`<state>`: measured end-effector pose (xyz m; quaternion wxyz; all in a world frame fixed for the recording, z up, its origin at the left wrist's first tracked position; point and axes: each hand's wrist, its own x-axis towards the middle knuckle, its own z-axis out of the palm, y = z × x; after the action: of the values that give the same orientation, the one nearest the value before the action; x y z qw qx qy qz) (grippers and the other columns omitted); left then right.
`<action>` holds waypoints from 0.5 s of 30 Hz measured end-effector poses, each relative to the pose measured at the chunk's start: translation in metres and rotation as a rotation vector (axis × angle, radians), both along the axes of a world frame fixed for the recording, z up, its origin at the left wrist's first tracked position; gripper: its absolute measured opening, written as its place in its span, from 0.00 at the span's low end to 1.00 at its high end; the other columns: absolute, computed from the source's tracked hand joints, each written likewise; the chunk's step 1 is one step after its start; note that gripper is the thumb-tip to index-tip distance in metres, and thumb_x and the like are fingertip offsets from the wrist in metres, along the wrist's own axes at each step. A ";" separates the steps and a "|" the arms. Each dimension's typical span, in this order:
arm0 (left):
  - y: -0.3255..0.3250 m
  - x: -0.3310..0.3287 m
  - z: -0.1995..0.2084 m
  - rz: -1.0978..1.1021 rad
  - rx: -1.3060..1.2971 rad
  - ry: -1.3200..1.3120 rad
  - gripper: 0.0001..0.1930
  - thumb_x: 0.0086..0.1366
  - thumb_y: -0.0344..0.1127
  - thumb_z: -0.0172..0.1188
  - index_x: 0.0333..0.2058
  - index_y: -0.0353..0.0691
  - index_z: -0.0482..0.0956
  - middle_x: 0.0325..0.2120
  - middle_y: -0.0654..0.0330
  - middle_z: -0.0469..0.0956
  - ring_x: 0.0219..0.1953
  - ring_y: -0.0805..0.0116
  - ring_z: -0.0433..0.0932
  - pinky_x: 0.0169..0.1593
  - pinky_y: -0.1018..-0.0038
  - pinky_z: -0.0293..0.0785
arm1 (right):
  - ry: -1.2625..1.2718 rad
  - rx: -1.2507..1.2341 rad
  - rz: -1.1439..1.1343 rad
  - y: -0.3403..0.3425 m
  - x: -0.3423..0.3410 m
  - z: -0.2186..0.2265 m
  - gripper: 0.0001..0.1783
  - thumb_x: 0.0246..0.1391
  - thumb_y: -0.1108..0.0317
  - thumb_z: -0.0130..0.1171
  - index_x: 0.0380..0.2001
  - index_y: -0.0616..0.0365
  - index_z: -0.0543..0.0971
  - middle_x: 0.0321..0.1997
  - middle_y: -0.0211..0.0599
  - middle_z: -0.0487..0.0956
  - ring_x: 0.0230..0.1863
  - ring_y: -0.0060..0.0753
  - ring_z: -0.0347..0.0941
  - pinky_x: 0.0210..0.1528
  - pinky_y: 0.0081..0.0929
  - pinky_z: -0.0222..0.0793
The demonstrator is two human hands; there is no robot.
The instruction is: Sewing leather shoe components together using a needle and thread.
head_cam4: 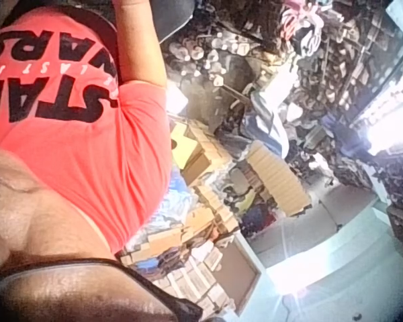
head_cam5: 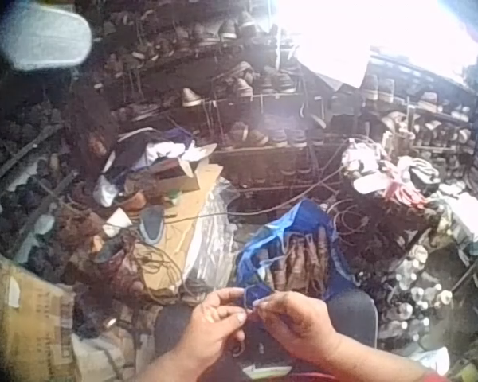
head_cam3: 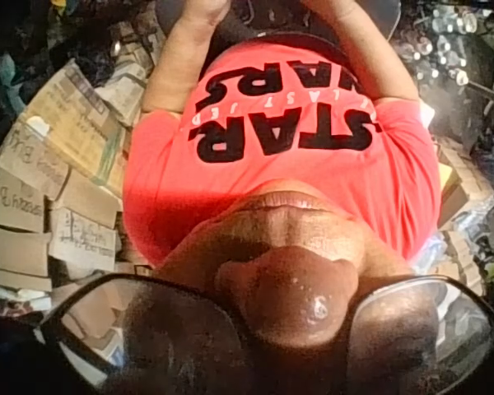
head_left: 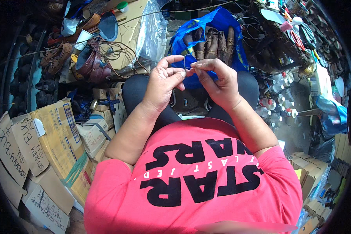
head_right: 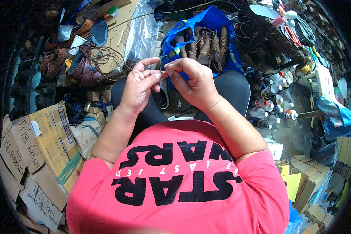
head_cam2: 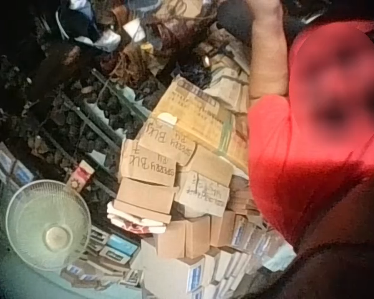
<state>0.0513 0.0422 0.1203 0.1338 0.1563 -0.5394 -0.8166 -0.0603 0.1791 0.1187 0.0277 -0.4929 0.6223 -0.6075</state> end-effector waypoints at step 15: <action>-0.004 -0.001 -0.005 -0.053 0.217 -0.027 0.09 0.58 0.25 0.53 0.39 0.34 0.73 0.34 0.56 0.78 0.28 0.78 0.73 0.29 0.85 0.69 | -0.333 -0.069 0.095 0.000 0.000 -0.001 0.04 0.51 0.79 0.55 0.32 0.64 0.74 0.33 0.38 0.78 0.38 0.24 0.76 0.41 0.20 0.72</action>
<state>0.0508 0.0382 0.1158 0.0871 0.1665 -0.4533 -0.8713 -0.0606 0.1795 0.1182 0.1420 -0.4152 0.5637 -0.6998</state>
